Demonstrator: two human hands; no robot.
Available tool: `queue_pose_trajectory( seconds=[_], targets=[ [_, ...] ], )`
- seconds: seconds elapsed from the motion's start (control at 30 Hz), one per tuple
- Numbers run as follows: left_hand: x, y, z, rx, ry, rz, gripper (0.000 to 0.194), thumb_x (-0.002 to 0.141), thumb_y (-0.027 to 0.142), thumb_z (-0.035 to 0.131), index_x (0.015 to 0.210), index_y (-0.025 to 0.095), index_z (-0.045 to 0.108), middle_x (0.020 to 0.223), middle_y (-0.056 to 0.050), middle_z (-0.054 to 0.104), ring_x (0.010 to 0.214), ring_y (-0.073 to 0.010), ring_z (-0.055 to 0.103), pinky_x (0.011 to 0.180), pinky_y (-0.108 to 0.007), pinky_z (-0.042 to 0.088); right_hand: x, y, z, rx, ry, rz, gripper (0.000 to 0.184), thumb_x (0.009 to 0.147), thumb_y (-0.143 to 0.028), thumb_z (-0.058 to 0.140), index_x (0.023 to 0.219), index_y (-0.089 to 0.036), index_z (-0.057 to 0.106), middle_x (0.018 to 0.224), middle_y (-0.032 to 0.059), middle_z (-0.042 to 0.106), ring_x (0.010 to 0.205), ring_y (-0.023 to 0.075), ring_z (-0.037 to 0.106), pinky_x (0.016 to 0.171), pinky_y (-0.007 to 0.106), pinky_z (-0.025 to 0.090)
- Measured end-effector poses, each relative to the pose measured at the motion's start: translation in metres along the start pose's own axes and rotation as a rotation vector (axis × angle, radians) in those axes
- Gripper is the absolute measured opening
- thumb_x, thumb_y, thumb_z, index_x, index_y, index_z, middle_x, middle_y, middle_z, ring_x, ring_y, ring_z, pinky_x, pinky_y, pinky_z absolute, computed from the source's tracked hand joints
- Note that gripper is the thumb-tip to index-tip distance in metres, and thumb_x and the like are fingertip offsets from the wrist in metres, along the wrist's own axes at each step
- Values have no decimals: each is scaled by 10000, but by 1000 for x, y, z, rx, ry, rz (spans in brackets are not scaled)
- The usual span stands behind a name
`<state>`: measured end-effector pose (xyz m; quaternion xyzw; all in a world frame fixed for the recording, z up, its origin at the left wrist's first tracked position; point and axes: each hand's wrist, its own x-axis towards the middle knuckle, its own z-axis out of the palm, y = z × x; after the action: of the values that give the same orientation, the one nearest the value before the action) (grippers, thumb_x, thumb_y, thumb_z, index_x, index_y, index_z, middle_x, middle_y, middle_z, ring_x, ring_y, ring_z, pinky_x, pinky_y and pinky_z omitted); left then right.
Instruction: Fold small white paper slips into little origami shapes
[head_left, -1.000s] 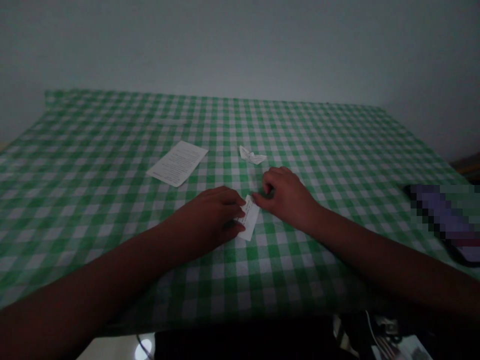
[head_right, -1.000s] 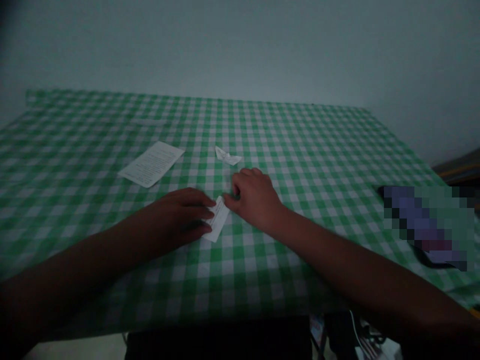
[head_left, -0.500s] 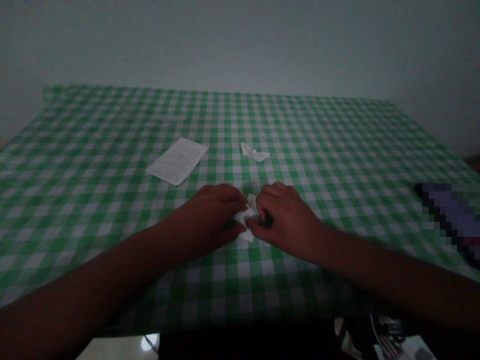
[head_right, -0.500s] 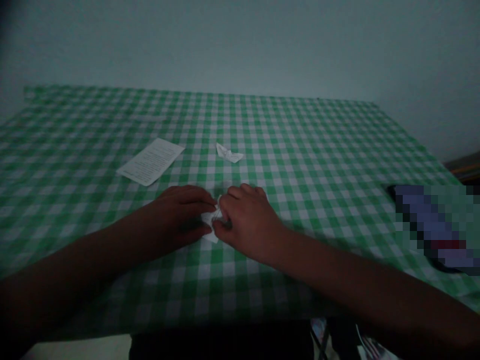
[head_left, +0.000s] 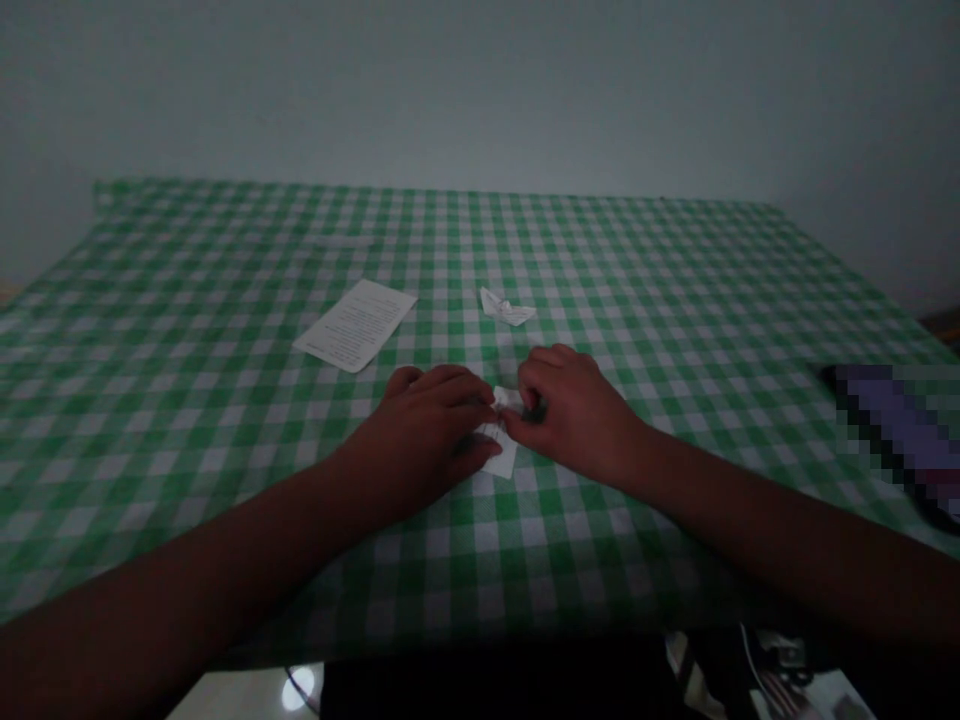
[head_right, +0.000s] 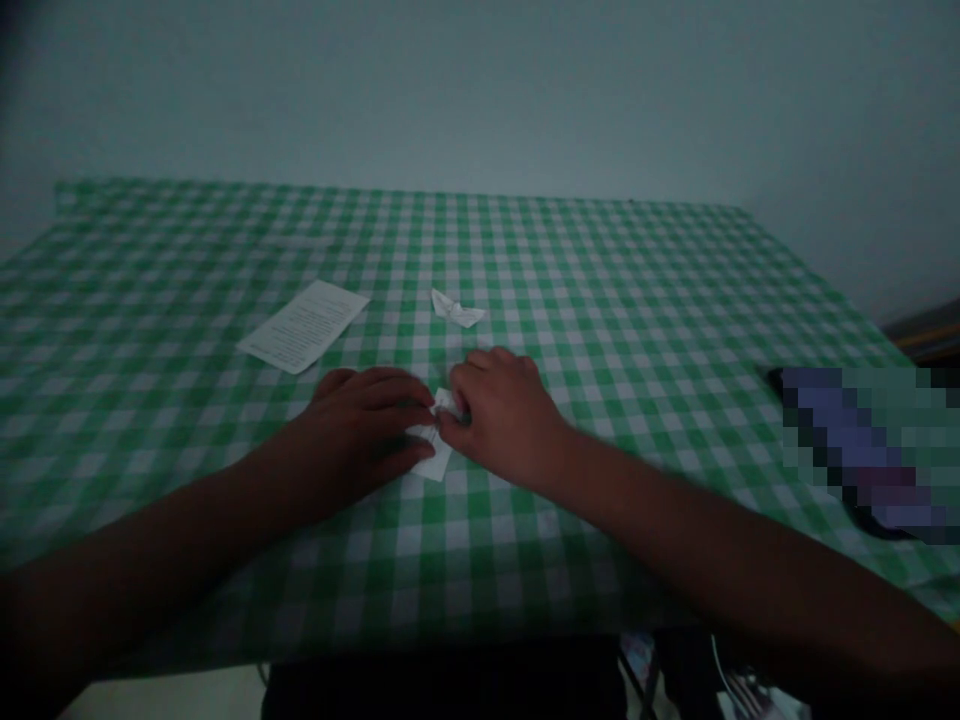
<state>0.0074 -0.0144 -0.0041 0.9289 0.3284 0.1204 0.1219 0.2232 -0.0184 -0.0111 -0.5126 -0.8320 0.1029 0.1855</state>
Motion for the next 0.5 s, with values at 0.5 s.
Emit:
queue_pose_trajectory(
  seconds=[0.5],
  targets=[
    [-3, 0, -17, -10, -164, -10, 281, 908, 287, 591, 1172, 324, 682, 1407, 0, 560, 1281, -302, 452, 985, -503, 342, -13, -15, 1, -25, -19, -16, 232, 790, -309, 663, 686, -208, 483, 769, 9, 557, 803, 199, 505, 744, 348, 337]
  ],
)
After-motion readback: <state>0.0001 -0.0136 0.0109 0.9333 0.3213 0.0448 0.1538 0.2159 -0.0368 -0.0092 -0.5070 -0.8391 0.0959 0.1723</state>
